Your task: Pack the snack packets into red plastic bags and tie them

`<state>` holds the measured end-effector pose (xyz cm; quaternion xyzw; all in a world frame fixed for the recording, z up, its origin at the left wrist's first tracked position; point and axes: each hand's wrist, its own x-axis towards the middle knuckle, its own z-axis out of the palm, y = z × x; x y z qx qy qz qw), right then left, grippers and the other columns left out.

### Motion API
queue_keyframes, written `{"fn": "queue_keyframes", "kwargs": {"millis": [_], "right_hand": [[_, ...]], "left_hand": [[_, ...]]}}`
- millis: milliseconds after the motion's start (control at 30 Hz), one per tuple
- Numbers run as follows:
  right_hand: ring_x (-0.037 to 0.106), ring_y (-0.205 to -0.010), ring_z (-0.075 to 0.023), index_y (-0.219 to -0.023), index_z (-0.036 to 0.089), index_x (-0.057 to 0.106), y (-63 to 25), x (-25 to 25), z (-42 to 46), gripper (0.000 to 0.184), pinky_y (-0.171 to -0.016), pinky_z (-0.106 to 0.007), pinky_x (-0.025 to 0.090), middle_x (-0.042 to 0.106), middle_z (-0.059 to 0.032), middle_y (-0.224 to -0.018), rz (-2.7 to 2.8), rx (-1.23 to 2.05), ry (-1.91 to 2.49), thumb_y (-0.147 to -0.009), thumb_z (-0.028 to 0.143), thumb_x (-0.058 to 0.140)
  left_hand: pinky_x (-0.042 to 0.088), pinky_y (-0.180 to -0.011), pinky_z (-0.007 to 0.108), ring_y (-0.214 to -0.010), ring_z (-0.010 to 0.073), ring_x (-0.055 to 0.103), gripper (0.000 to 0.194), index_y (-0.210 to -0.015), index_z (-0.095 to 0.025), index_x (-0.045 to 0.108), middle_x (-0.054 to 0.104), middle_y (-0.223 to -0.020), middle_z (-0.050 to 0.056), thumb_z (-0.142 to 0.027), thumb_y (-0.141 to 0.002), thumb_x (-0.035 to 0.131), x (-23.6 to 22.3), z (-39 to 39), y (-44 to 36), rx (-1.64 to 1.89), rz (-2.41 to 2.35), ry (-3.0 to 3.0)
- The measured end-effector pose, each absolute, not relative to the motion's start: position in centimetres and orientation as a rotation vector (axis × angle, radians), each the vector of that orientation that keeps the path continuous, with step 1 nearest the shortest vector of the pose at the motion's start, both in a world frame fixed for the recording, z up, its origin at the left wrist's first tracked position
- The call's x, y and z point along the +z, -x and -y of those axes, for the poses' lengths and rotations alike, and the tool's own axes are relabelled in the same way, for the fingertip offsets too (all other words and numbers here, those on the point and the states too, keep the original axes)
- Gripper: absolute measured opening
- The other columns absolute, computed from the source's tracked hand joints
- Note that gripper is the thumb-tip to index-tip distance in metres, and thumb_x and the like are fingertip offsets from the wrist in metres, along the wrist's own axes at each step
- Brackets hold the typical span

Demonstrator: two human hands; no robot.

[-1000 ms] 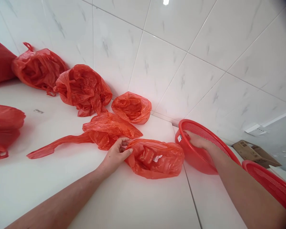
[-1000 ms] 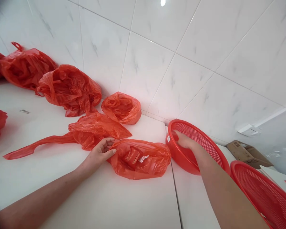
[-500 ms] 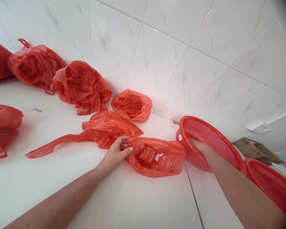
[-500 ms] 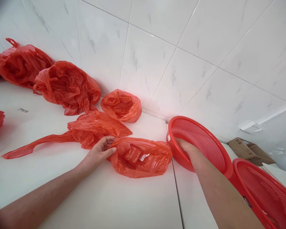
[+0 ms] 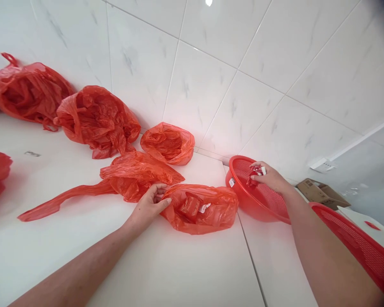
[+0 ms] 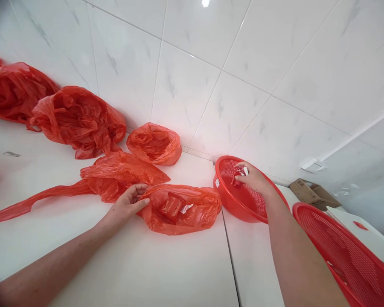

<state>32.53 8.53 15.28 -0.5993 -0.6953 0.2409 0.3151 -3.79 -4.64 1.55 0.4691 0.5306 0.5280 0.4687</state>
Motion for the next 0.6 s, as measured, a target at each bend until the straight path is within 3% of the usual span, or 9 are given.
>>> {"fn": "queue_keyframes", "kwargs": {"millis": [100,267,400,600], "right_hand": [[0.065,-0.066,-0.0187,-0.109,0.024,0.050,-31.6,16.7,-6.8,0.051,-0.068,-0.037,0.054,0.064,-0.0007,-0.076,1.729,0.831,1.319,-0.064,0.033,0.072],[0.064,-0.071,-0.0175,-0.113,0.028,0.050,-27.0,14.4,-2.3,0.048,-0.070,-0.037,0.053,0.063,-0.0013,-0.091,1.787,0.968,1.229,-0.070,0.034,0.068],[0.063,-0.083,-0.0170,-0.108,0.029,0.055,-23.4,10.6,0.1,0.038,-0.076,-0.034,0.051,0.062,0.0000,-0.106,2.005,0.893,1.358,-0.071,0.029,0.065],[0.056,-0.109,-0.0221,-0.115,0.028,0.058,-22.2,6.4,0.3,0.041,-0.096,-0.040,0.042,0.059,-0.0038,-0.119,2.014,0.703,1.533,-0.074,0.032,0.062]], "left_hand": [[0.048,-0.087,0.040,-0.099,0.0237,0.059,0.055,-0.116,-0.020,0.052,0.060,-0.112,0.009,-0.047,-0.071,0.065,1.5,4.6,3.8,1.288,-1.279,-1.144],[0.047,-0.088,0.040,-0.100,0.0236,0.058,0.057,-0.118,-0.019,0.052,0.059,-0.114,0.010,-0.048,-0.070,0.065,1.1,4.5,3.8,1.302,-1.289,-1.163],[0.047,-0.088,0.039,-0.100,0.0222,0.058,0.056,-0.118,-0.018,0.050,0.058,-0.114,0.010,-0.046,-0.072,0.065,1.3,4.6,3.8,1.286,-1.273,-1.173],[0.050,-0.084,0.039,-0.097,0.0220,0.058,0.053,-0.114,-0.019,0.051,0.058,-0.109,0.008,-0.045,-0.071,0.066,1.9,4.6,3.6,1.277,-1.277,-1.155]]}}
